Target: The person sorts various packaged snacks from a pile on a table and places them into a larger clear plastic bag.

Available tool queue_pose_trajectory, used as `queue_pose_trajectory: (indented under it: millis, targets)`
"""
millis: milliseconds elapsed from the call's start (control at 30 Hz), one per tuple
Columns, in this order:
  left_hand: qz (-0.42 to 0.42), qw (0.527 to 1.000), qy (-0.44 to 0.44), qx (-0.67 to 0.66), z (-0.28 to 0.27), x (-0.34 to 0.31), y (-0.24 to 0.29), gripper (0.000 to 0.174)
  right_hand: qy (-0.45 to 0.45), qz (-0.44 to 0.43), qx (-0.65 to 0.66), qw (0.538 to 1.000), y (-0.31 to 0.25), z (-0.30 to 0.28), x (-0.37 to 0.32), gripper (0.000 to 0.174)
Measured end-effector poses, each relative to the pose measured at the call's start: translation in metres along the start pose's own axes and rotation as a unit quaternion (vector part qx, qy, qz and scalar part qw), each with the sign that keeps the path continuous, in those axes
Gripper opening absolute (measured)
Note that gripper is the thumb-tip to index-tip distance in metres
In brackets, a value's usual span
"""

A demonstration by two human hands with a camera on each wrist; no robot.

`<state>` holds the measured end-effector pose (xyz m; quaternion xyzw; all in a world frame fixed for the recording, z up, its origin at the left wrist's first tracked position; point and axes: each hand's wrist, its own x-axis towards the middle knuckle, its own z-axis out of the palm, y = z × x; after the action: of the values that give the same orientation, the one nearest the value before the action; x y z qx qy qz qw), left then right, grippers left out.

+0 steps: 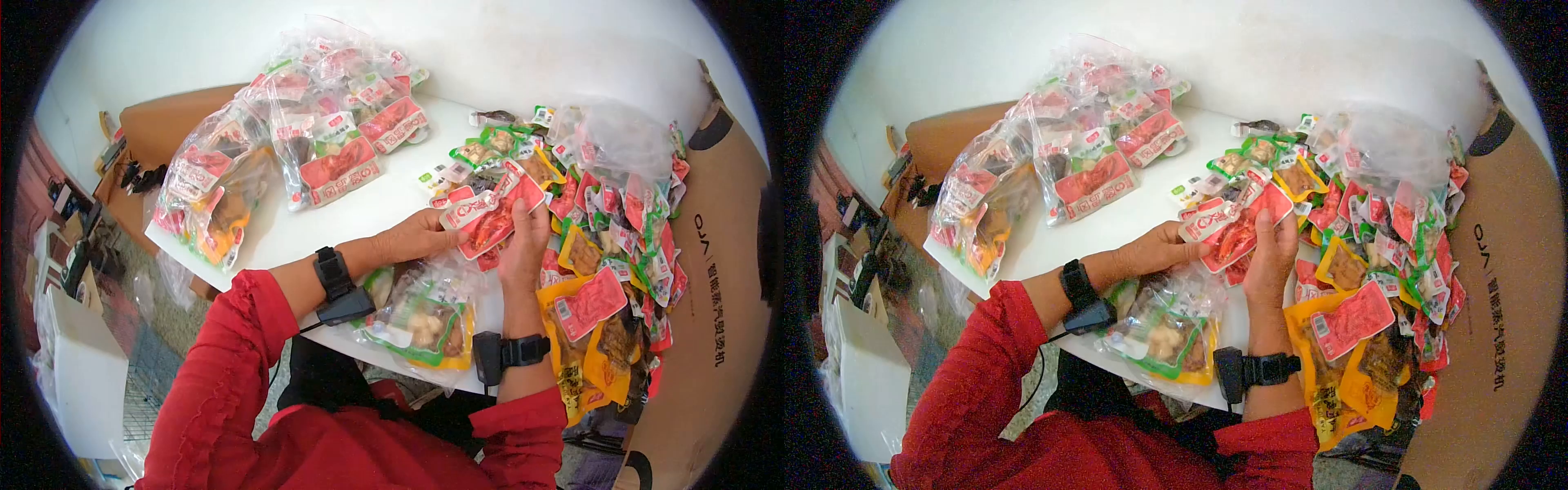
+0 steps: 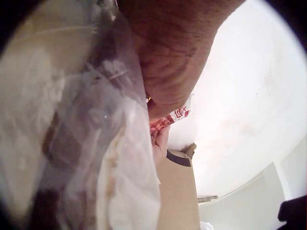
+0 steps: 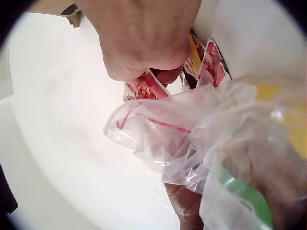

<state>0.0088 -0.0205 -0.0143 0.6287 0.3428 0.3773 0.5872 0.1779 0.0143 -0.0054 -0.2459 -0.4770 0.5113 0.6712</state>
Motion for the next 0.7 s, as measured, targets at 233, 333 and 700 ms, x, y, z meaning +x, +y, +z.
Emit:
queue_pose_trajectory:
  millis: [233,333,700]
  targets:
    - [-0.023,0.999,0.038,0.026,0.000,-0.002,0.007,0.025,0.002,-0.032,-0.064,0.997,-0.003,-0.001,-0.002,0.025]
    - [-0.072,0.996,0.047,0.015,-0.003,-0.001,0.005,0.024,0.026,-0.022,-0.064,0.997,-0.007,0.004,-0.004,0.018]
    - [-0.066,0.993,0.096,0.029,0.000,-0.008,0.015,0.031,0.020,-0.026,-0.091,0.995,0.003,-0.009,-0.002,0.026]
